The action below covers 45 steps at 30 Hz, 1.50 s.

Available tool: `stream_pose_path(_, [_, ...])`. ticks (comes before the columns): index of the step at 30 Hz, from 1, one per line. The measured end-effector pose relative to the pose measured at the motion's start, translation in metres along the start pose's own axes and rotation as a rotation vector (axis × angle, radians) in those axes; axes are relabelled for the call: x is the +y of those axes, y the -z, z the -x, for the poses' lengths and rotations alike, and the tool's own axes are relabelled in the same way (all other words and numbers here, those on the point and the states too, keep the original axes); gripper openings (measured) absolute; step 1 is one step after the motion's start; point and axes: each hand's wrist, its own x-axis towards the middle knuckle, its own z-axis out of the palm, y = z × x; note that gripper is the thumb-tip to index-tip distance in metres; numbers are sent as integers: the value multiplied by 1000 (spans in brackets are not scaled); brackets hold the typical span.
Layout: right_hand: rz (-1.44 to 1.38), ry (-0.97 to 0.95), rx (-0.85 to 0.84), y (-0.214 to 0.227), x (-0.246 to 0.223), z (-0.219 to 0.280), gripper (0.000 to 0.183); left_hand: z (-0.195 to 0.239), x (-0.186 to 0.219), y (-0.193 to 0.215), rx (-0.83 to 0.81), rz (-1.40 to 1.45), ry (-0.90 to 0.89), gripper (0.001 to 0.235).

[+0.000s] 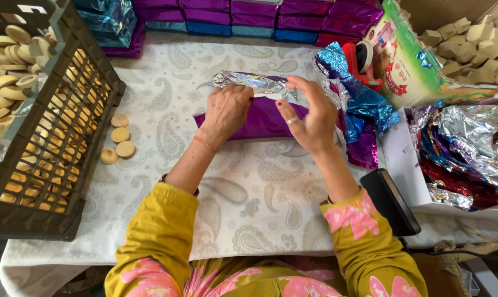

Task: The person wraps a small rectangular box in shiny purple foil paper. They fold the paper around the box, tuck the edges, and secure the seams with clear adhesive tape. The person works at a table covered with a patterned cloth, surrounded by stacks of wrapped items and loose wrapping materials.

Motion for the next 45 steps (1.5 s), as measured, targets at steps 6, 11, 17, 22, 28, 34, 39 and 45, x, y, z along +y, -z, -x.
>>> stream_pose_path(6, [-20,-245,-64,-66,79,37,69,-10,-22,-36,-42,-94,9,6])
stream_pose_path(11, [-413,-779,-148,-88,123,70,45,-8,-38,-60,-96,-64,33,10])
stream_pose_path(17, [-538,-808,2,-102,138,85,20,3,-50,-72,68,248,65,32])
stream_pose_path(22, [-698,-870,21,-102,143,89,15,9,-45,-66,-236,308,390,27])
stream_pose_path(28, [-802,-896,-9,-97,145,92,19,28,-29,-53,-208,327,445,31])
stream_pose_path(34, [-791,-875,38,-102,160,102,21,47,-17,-31,-97,337,457,48])
stream_pose_path(39, [-896,-814,33,-98,171,105,19,42,-13,-17,-93,284,382,41])
stream_pose_path(45, [-1087,-1002,15,-85,153,88,49,41,2,3,-180,560,56,22])
